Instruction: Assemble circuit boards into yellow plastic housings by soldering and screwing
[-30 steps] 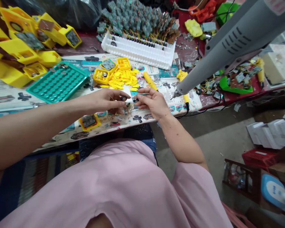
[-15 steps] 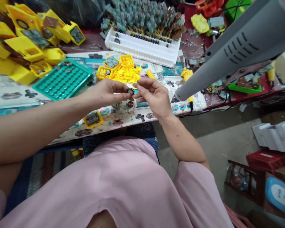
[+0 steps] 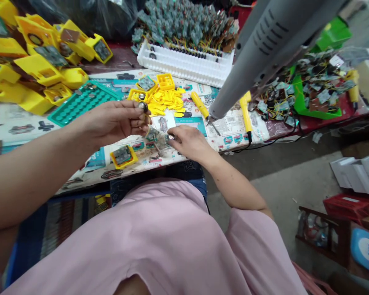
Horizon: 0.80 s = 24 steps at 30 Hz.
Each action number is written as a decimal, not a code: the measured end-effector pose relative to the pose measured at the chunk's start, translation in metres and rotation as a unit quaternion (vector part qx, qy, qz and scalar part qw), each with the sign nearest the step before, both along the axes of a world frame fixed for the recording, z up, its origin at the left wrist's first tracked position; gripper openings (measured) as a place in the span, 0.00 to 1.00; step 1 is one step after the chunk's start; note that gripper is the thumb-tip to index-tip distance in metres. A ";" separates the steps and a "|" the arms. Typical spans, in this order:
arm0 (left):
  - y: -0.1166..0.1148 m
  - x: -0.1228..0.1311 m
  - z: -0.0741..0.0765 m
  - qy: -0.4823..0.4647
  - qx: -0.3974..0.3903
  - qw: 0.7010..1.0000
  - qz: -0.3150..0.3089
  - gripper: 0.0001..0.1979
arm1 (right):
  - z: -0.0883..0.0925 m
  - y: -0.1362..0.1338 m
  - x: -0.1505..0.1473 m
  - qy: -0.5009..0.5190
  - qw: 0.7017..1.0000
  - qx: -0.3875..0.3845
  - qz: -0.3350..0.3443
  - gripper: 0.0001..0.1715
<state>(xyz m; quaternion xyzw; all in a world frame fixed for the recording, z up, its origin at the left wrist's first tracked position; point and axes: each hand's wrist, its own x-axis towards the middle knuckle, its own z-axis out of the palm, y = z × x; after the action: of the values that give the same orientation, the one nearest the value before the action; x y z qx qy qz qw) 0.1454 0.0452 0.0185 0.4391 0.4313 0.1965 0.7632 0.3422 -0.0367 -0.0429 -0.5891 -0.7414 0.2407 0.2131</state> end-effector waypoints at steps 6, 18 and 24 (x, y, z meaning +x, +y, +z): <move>0.007 -0.011 0.004 0.042 -0.019 0.999 -0.010 0.07 | 0.005 -0.013 0.014 0.105 0.994 0.004 -0.033 0.11; 0.004 -0.006 -0.009 0.191 0.143 0.921 -0.309 0.08 | 0.020 -0.020 0.121 -0.010 0.953 0.065 -0.294 0.11; 0.006 0.004 -0.015 0.264 0.283 0.849 -0.361 0.11 | 0.015 -0.019 0.138 -0.093 0.961 0.028 -0.259 0.16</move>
<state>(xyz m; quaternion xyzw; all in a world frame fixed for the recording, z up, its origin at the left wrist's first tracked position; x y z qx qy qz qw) 0.1498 0.0512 0.0034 0.7963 0.3529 -0.1024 0.4805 0.4800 -0.0559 -0.0282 -0.7743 -0.5867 0.1005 0.2147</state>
